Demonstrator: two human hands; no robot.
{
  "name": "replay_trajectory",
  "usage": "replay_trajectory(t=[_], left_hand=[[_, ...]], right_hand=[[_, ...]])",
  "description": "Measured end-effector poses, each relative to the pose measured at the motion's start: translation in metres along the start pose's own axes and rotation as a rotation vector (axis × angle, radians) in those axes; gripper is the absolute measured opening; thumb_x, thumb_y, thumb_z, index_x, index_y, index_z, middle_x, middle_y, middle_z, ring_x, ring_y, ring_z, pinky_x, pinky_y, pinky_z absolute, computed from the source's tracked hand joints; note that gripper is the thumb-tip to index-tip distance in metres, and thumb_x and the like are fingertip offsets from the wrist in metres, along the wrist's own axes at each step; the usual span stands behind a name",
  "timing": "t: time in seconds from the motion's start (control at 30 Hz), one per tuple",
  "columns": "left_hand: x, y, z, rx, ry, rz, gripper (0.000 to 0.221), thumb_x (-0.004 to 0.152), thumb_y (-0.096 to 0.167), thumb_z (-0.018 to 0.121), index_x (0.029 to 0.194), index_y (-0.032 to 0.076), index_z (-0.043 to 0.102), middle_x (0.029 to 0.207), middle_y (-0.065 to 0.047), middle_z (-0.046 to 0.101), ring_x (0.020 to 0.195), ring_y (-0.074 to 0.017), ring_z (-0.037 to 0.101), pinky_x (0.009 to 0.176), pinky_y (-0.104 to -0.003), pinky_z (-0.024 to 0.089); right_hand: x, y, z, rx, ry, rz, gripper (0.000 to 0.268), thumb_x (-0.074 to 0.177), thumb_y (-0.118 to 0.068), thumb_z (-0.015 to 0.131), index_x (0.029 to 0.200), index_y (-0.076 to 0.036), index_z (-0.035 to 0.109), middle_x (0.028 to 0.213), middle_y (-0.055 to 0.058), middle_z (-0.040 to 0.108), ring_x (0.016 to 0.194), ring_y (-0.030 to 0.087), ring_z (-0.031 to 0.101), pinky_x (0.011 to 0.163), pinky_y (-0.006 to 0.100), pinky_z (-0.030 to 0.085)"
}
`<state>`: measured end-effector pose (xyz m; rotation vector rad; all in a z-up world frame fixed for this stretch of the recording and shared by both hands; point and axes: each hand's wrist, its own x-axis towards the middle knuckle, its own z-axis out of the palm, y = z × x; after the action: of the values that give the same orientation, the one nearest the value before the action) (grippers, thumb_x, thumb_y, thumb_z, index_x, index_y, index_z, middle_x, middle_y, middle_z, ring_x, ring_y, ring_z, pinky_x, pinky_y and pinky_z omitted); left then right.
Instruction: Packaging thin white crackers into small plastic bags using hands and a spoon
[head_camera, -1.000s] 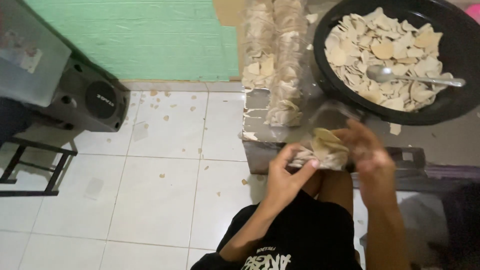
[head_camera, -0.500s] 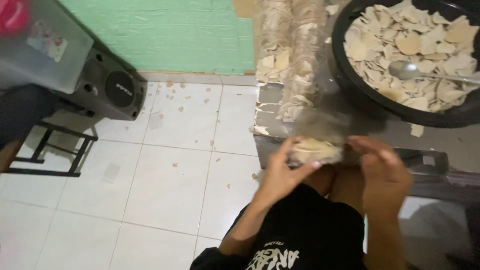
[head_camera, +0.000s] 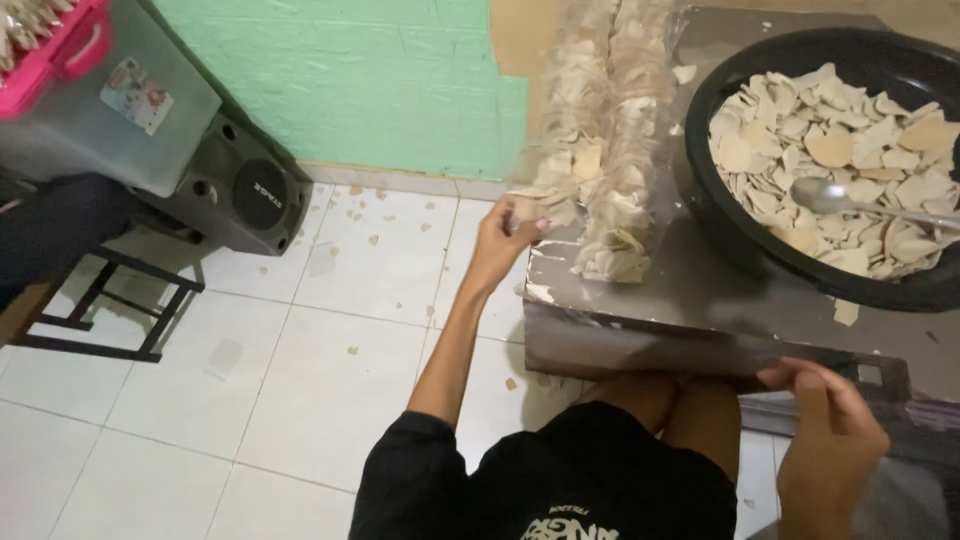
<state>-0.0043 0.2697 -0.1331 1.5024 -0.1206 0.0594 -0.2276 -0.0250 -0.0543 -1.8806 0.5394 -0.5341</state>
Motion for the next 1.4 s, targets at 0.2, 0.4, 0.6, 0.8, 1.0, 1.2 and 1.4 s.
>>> replay_trajectory(t=[0.2, 0.4, 0.6, 0.8, 1.0, 1.2, 1.4], left_hand=[[0.017, -0.004, 0.013, 0.204, -0.014, 0.049, 0.037, 0.085, 0.03, 0.079, 0.113, 0.016, 0.059, 0.107, -0.002, 0.055, 0.1, -0.0155, 0.05, 0.087, -0.026, 0.039], [0.023, -0.025, 0.016, 0.272, 0.029, 0.219, 0.061, 0.083, 0.011, 0.061, 0.142, 0.009, 0.048, 0.139, -0.015, 0.058, 0.121, -0.028, 0.058, 0.106, -0.037, 0.046], [0.011, -0.023, 0.017, 0.523, 0.102, 0.199, 0.064, 0.088, 0.013, 0.073, 0.146, 0.008, 0.047, 0.136, -0.017, 0.063, 0.122, -0.0323, 0.057, 0.103, -0.046, 0.046], [0.019, -0.051, 0.016, 0.542, 0.131, 0.237, 0.062, 0.091, 0.021, 0.073, 0.144, 0.003, 0.048, 0.138, -0.017, 0.059, 0.128, -0.0331, 0.055, 0.106, -0.042, 0.046], [0.031, -0.056, 0.016, 0.77, 0.179, 0.28, 0.063, 0.084, 0.037, 0.081, 0.14, 0.019, 0.058, 0.114, -0.01, 0.056, 0.106, -0.0346, 0.054, 0.094, -0.046, 0.045], [0.02, -0.032, 0.017, 0.719, 0.138, 0.21, 0.081, 0.081, 0.033, 0.082, 0.15, 0.015, 0.043, 0.116, -0.013, 0.055, 0.108, -0.0338, 0.051, 0.097, -0.043, 0.042], [0.004, -0.033, 0.012, 0.492, 0.16, 0.161, 0.096, 0.078, 0.03, 0.085, 0.155, 0.006, 0.033, 0.135, -0.017, 0.052, 0.113, -0.03, 0.057, 0.099, -0.044, 0.048]], right_hand=[[0.003, 0.027, -0.004, -0.013, -0.072, -0.065, 0.019, 0.117, -0.007, 0.051, 0.116, 0.0, 0.069, 0.1, 0.012, 0.071, 0.096, 0.019, 0.064, 0.089, 0.031, 0.045], [-0.001, 0.013, 0.001, 0.018, -0.096, -0.017, 0.019, 0.115, -0.006, 0.05, 0.118, 0.0, 0.068, 0.095, 0.015, 0.07, 0.092, 0.021, 0.067, 0.096, 0.033, 0.05], [0.002, 0.022, 0.0, 0.067, -0.112, -0.009, 0.02, 0.114, -0.002, 0.049, 0.114, 0.002, 0.069, 0.095, 0.016, 0.07, 0.091, 0.02, 0.067, 0.091, 0.029, 0.051], [0.004, 0.029, 0.001, 0.042, -0.119, -0.034, 0.019, 0.114, -0.008, 0.051, 0.118, 0.0, 0.068, 0.093, 0.015, 0.071, 0.091, 0.019, 0.067, 0.094, 0.031, 0.05], [0.005, 0.036, 0.001, 0.101, -0.147, -0.025, 0.02, 0.115, -0.006, 0.05, 0.119, 0.004, 0.067, 0.094, 0.017, 0.07, 0.093, 0.022, 0.067, 0.096, 0.035, 0.054], [0.007, 0.026, 0.002, 0.063, -0.121, 0.043, 0.02, 0.111, -0.006, 0.053, 0.115, 0.002, 0.07, 0.091, 0.015, 0.072, 0.091, 0.021, 0.069, 0.094, 0.032, 0.053], [0.013, 0.048, -0.001, 0.161, -0.105, 0.074, 0.022, 0.11, -0.01, 0.054, 0.115, 0.003, 0.07, 0.092, 0.017, 0.072, 0.088, 0.023, 0.068, 0.089, 0.034, 0.056]])
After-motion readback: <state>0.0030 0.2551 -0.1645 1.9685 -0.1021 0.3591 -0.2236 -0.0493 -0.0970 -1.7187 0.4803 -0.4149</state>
